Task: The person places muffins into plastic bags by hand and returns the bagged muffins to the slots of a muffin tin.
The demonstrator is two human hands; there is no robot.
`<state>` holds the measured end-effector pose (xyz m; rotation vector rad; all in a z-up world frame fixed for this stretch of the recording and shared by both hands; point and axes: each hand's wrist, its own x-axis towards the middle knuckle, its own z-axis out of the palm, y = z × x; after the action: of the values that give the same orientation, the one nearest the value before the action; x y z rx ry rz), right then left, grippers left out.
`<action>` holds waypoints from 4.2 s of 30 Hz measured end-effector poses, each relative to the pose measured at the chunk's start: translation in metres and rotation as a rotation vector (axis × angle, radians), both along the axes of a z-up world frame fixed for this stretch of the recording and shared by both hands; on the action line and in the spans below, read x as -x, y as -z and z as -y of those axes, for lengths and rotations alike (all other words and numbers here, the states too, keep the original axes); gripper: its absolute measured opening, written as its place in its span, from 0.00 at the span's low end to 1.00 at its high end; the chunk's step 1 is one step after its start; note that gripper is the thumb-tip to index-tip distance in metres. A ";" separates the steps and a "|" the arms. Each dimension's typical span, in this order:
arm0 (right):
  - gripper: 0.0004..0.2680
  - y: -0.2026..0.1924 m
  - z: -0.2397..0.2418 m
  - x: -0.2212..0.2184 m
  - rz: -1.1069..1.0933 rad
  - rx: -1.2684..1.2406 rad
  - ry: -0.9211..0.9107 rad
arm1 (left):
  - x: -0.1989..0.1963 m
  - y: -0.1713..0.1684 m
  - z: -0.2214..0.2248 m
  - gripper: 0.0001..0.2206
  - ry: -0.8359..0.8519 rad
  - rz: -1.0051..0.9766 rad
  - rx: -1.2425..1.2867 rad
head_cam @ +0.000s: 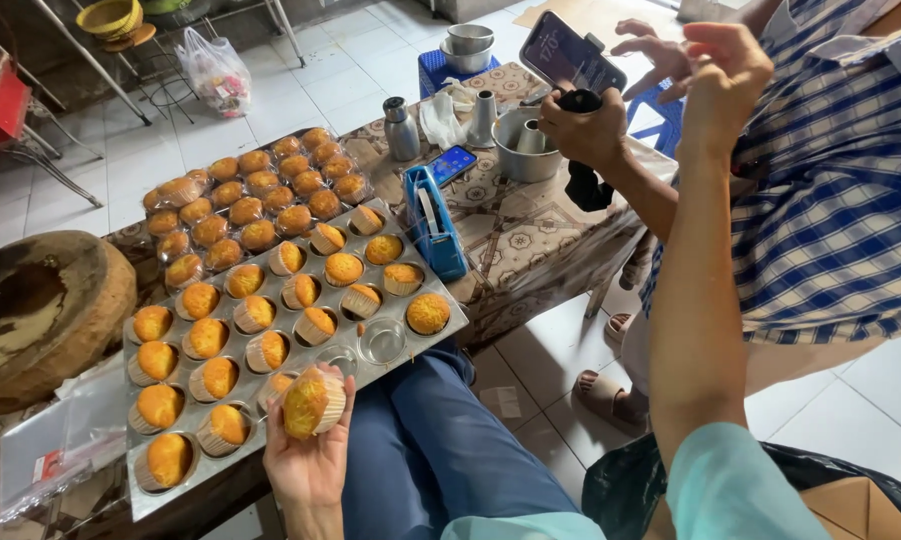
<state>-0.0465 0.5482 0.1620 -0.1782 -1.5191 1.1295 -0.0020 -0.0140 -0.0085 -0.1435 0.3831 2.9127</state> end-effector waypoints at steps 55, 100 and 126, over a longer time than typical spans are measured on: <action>0.14 0.062 0.231 -0.072 -0.042 -0.517 -0.162 | -0.005 -0.001 0.005 0.25 -0.019 0.042 -0.063; 0.22 0.179 0.395 -0.064 0.056 0.577 -1.174 | -0.014 -0.030 -0.066 0.39 -0.282 -0.499 0.558; 0.24 0.198 0.408 -0.058 -0.004 0.482 -1.211 | -0.006 -0.038 -0.050 0.06 -1.444 -0.866 1.737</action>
<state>0.0110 0.1406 -0.0362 0.4999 -1.2774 2.4325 0.0042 0.0358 0.0300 0.9455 3.8989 1.8207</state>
